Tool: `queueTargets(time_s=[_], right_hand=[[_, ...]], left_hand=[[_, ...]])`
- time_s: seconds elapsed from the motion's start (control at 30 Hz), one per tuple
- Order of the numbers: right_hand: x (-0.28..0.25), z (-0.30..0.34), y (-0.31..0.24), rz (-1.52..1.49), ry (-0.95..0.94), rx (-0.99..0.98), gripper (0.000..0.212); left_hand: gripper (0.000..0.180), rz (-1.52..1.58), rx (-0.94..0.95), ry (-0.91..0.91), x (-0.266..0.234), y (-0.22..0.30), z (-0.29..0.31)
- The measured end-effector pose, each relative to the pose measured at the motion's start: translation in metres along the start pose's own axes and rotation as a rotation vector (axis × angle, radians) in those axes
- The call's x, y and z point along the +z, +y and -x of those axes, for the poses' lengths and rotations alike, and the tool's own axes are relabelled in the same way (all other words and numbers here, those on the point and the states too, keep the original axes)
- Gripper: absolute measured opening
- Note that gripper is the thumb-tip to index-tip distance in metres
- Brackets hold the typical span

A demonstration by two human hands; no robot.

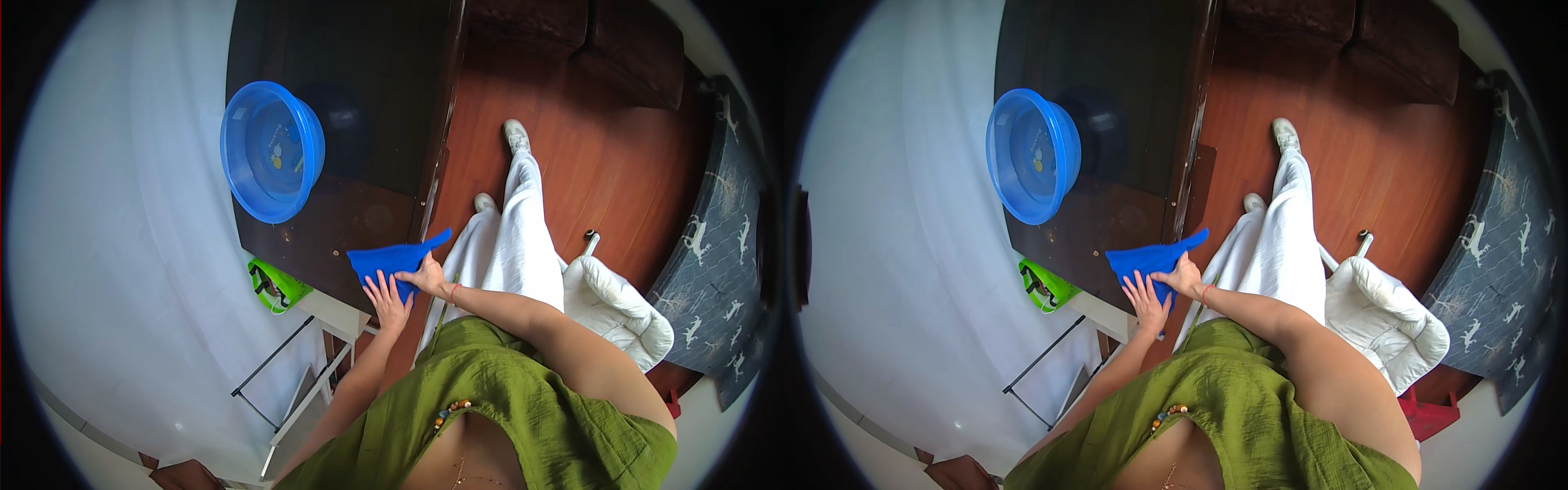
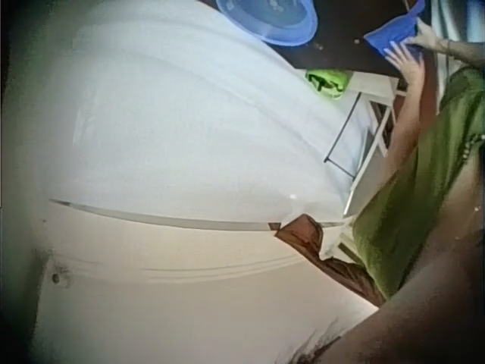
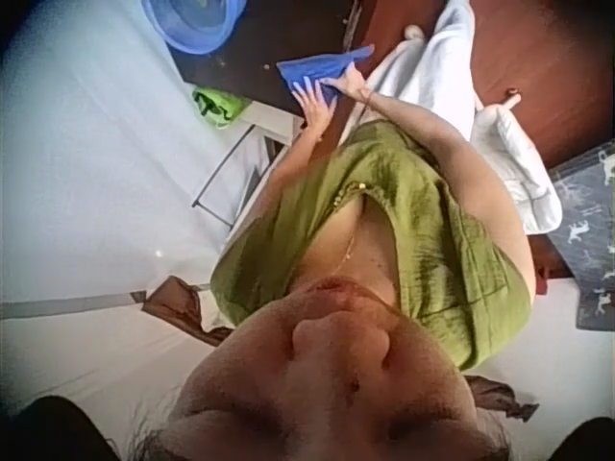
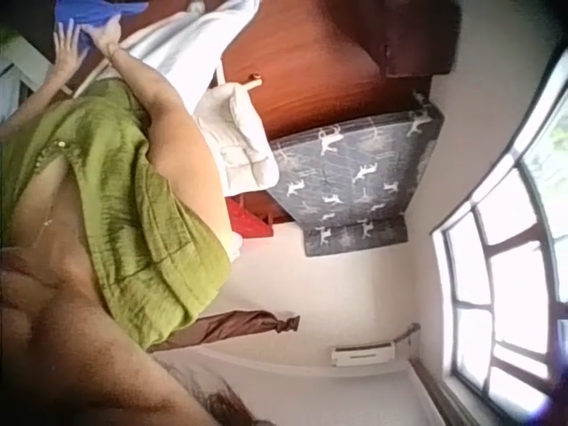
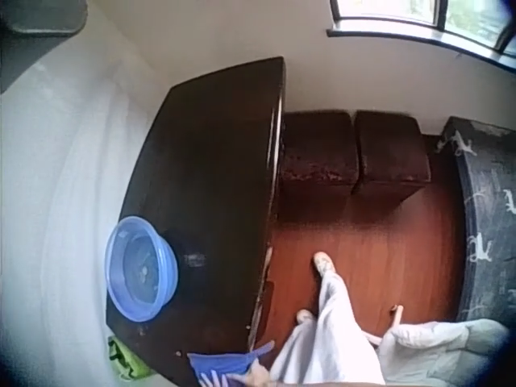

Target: Wiping down a wooden cabinet, a stool, and a table using a blue cloth.

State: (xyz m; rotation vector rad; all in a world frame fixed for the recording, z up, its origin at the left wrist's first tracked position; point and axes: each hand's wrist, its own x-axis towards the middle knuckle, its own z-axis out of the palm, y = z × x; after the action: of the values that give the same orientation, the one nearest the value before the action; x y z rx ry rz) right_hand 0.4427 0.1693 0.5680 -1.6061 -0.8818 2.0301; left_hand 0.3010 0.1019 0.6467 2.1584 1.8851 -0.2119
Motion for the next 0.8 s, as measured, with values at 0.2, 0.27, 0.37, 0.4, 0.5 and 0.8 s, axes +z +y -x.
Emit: queueTargets(time_s=[0.2,0.27,0.37,0.4,0.5,0.8], right_hand=[[-0.094,-0.068,-0.122,-0.186,0.296,-0.231,0.088],[-0.127,-0.093,-0.158,-0.193,0.380,-0.296,0.078],[-0.173,-0.137,-0.208,-0.053,0.512,-0.286,0.077],[-0.186,-0.153,-0.226,-0.032,0.596,-0.336,0.080],[-0.236,-0.197,-0.285,0.166,0.830,-0.471,0.086],[-0.308,-0.255,-0.403,1.278,0.769,-0.725,0.070]], left_hand=[[0.095,0.029,0.210,0.082,-0.021,0.028,-0.154],[0.095,0.048,0.242,0.105,-0.037,0.050,-0.211],[0.098,0.084,0.247,0.113,-0.063,0.092,-0.300],[0.101,0.089,0.237,0.128,-0.069,0.105,-0.329],[0.104,0.116,0.190,0.139,-0.093,0.145,-0.414],[0.065,0.184,-0.031,0.373,-0.109,0.176,-0.501]])
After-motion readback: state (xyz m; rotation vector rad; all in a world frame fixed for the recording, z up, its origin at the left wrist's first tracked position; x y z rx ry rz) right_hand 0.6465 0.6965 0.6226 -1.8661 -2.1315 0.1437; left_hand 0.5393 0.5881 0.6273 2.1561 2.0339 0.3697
